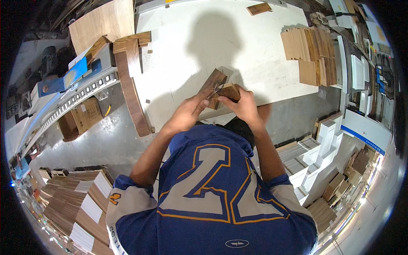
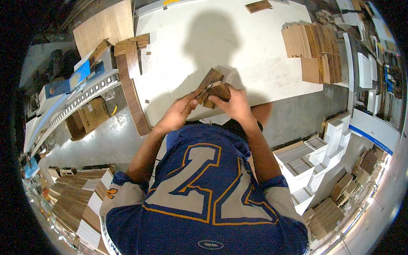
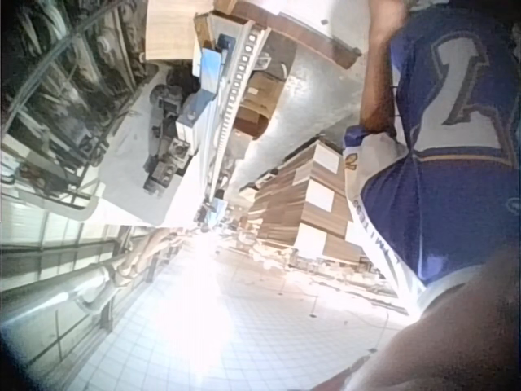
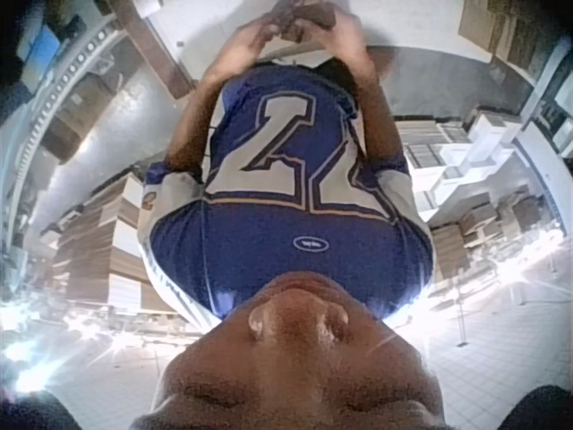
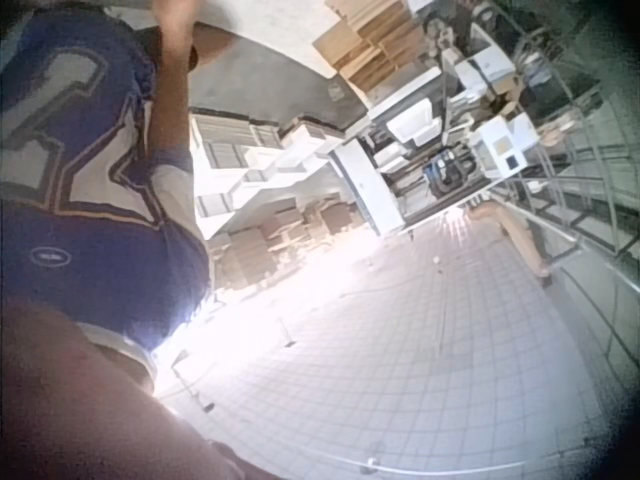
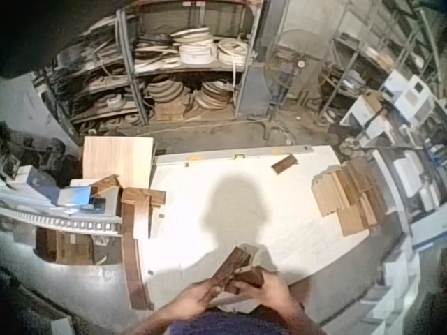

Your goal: The person picks up individual small wooden blocks from a workstation, places them together to form stacks, and then moves the completed stacks onto a larger pile of wooden pieces.

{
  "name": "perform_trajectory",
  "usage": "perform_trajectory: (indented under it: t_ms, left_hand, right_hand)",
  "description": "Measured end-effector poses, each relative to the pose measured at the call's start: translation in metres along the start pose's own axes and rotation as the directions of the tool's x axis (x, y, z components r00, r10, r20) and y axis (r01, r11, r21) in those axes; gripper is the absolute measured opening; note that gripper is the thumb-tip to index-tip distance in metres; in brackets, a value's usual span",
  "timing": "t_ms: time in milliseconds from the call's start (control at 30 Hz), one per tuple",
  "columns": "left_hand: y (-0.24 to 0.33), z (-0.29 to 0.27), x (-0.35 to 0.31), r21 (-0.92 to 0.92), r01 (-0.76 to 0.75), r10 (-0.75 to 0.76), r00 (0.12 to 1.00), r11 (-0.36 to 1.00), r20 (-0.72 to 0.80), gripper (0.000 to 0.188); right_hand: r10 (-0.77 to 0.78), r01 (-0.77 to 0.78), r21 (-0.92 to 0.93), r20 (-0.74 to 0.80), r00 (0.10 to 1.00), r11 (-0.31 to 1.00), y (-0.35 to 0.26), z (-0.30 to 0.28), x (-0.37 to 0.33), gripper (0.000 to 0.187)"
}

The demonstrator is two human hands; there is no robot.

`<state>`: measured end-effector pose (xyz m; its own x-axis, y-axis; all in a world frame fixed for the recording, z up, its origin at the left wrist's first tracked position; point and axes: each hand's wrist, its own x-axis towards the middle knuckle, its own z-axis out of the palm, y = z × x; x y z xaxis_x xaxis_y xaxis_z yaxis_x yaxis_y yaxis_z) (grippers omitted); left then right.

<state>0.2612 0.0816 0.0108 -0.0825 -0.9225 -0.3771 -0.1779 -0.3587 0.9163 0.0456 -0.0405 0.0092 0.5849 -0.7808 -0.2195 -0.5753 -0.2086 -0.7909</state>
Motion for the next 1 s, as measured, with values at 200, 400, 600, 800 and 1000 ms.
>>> perform_trajectory:
  t_ms: [200, 400, 600, 800, 1000]
  left_hand:
    - [-0.048, 0.002, 0.029, -0.007, 0.109, -0.107, 0.968, 0.994, -0.227, 0.053]
    - [-0.018, 0.012, 0.026, 0.051, -0.168, 0.174, 0.890, 0.984, -0.422, 0.050]
    - [0.017, 0.037, 0.022, 0.459, -0.286, 0.457, 0.830, 0.841, -0.320, 0.064]
    - [0.021, 0.039, 0.021, 0.467, -0.166, 0.345, 0.880, 0.868, -0.328, 0.061]
    - [0.009, 0.019, 0.036, 0.278, -0.071, 0.184, 0.895, 0.958, -0.407, 0.048]
  right_hand:
    - [-0.047, -0.025, 0.305, 0.227, 0.973, 0.952, -0.025, -0.001, -0.017, 0.037]
    - [0.097, -0.126, 0.727, 0.082, 0.992, 0.675, -0.024, 0.006, -0.009, 0.032]
    - [0.109, -0.059, 0.705, -0.026, 0.994, 0.706, -0.018, 0.000, -0.011, 0.034]
    - [0.072, -0.033, 0.641, -0.034, 0.997, 0.767, -0.013, 0.001, -0.014, 0.034]
    - [0.206, -0.289, 0.770, 0.206, 0.957, 0.569, -0.026, -0.003, -0.026, 0.034]
